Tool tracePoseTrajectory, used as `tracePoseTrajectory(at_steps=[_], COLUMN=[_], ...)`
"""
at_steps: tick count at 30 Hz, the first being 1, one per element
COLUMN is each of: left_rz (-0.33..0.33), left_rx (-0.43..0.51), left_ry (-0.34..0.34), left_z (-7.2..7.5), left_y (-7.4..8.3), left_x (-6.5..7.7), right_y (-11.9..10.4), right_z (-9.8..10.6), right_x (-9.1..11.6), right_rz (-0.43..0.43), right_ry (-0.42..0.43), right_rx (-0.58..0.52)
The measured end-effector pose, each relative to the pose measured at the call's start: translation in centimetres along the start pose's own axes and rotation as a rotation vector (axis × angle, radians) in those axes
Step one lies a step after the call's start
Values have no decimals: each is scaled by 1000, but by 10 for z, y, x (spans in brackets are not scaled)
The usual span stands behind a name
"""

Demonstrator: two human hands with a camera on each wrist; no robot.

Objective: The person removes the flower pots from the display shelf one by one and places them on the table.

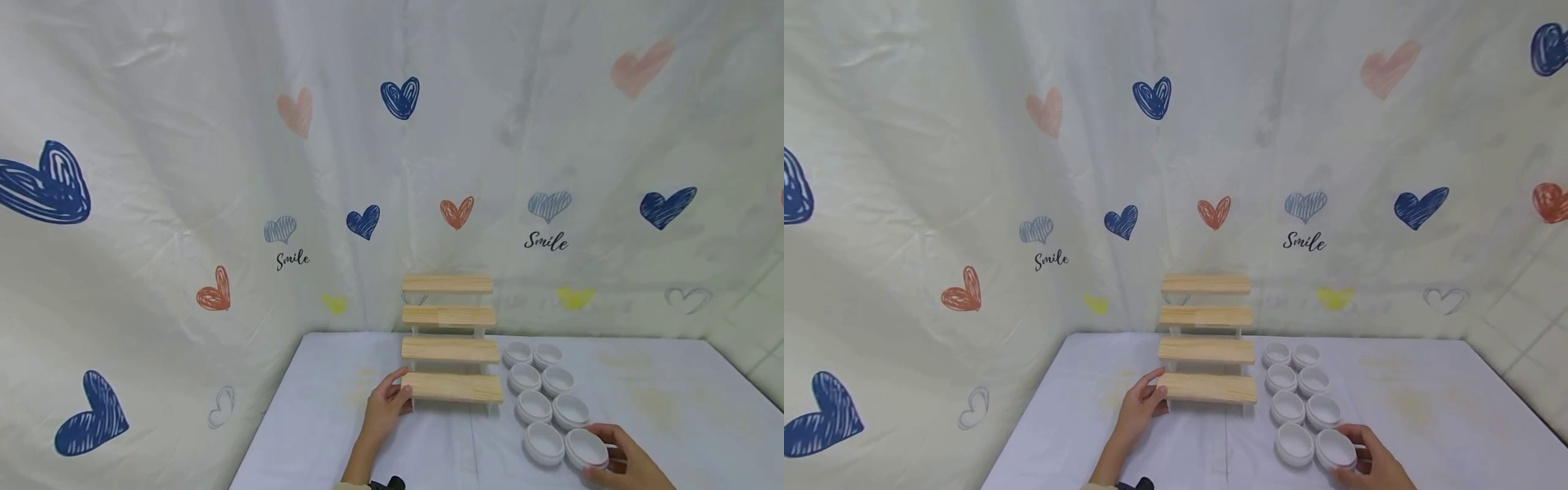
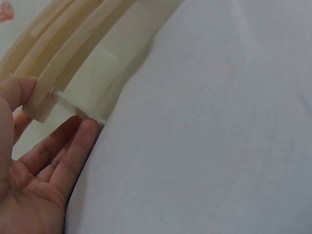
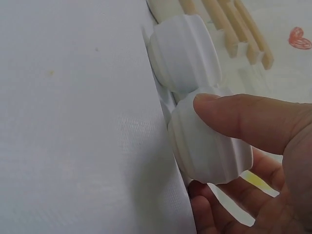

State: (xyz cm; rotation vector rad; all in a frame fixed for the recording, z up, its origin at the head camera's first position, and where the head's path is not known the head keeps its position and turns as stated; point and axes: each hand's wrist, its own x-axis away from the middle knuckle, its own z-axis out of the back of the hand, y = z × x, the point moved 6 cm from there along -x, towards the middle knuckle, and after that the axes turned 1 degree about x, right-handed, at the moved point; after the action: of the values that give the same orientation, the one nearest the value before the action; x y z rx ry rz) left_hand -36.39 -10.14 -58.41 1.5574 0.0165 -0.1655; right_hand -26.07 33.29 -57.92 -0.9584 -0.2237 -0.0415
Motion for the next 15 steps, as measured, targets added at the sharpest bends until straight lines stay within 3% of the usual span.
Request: tracePoseTrajectory(at_steps=[4,15], left_rz=[-5,-8], left_rx=[-5,9], left_ry=[-4,1], left_z=[0,0], left_y=[-1,-1], left_x=[2,0], right_y=[6,2], right_z=[-3,-4], right_x=[-3,-5], right_rz=[-58,-55], right_ry=[0,8], right_rx=[-36,-19])
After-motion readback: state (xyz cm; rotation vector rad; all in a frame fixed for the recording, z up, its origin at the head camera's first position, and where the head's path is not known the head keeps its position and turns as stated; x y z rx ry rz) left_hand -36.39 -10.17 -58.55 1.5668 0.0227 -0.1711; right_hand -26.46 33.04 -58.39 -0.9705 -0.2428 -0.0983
